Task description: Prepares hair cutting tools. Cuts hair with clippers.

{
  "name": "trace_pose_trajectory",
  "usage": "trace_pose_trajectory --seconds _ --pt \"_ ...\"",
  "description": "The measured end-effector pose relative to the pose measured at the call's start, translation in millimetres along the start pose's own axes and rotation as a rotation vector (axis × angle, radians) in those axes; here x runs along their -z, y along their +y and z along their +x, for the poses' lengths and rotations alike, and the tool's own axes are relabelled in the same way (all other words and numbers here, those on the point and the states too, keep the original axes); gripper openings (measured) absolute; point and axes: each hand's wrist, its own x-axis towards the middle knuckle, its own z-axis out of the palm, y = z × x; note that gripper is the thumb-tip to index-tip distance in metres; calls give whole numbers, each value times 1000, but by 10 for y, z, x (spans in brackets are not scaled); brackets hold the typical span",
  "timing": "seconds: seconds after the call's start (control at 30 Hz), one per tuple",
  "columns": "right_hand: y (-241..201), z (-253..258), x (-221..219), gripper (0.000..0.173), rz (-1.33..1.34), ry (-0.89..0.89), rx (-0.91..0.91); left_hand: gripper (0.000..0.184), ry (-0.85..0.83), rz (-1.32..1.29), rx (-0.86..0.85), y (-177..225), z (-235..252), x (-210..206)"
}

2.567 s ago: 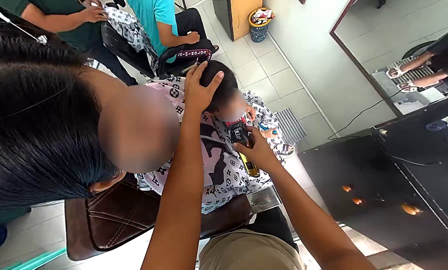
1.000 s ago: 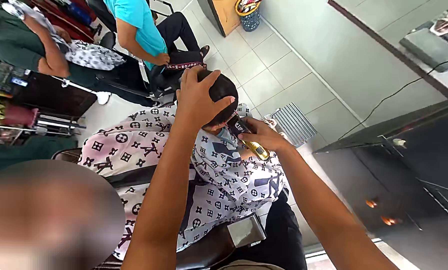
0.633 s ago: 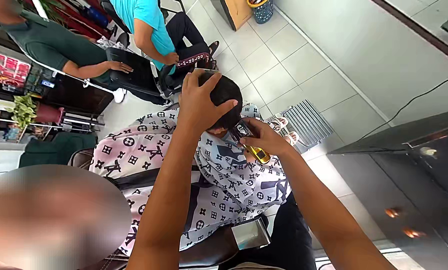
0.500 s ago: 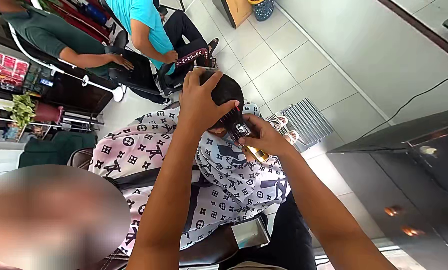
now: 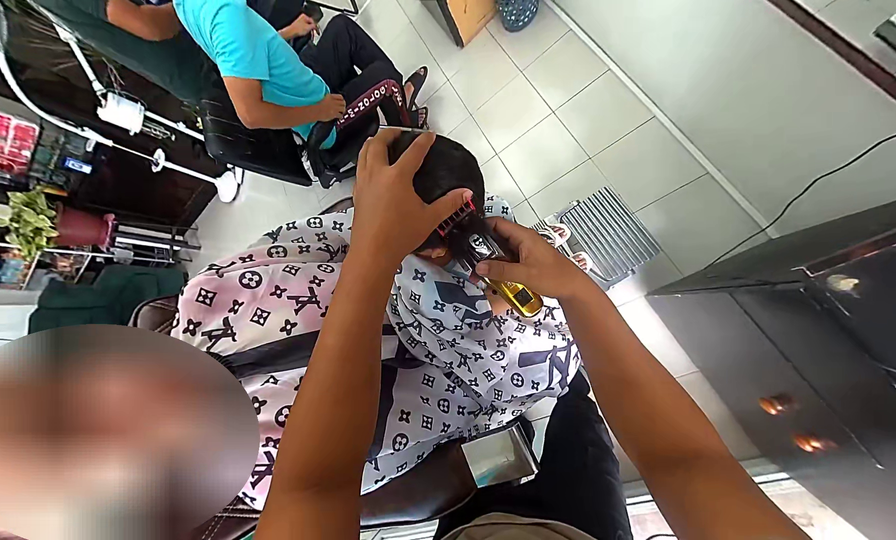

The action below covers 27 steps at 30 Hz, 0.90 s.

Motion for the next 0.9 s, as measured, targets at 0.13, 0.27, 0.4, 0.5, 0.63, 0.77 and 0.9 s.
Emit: trace_pose_trajectory --seconds 0.13,0.27,0.4,0.5,0.63,0.77,0.9 --pt "161 -51 119 48 -40 35 -159 81 12 -17 9 -6 -7 -9" --pt "115 -48 116 52 -33 25 -163 80 17 -16 17 1 -21 -30" --pt "-48 19 61 54 -28 -31 -17 81 4 -18 43 4 -21 -7" --pt "9 -4 129 52 -7 -19 -91 82 2 -18 55 12 -24 -20" --pt "33 -20 179 54 -11 -2 -165 80 11 -18 58 17 -21 -40" --pt "-146 31 103 55 -8 -67 3 78 16 -35 61 33 -26 -39" --pt "34 -31 197 53 -20 -34 -116 81 1 -41 82 32 -26 -29"
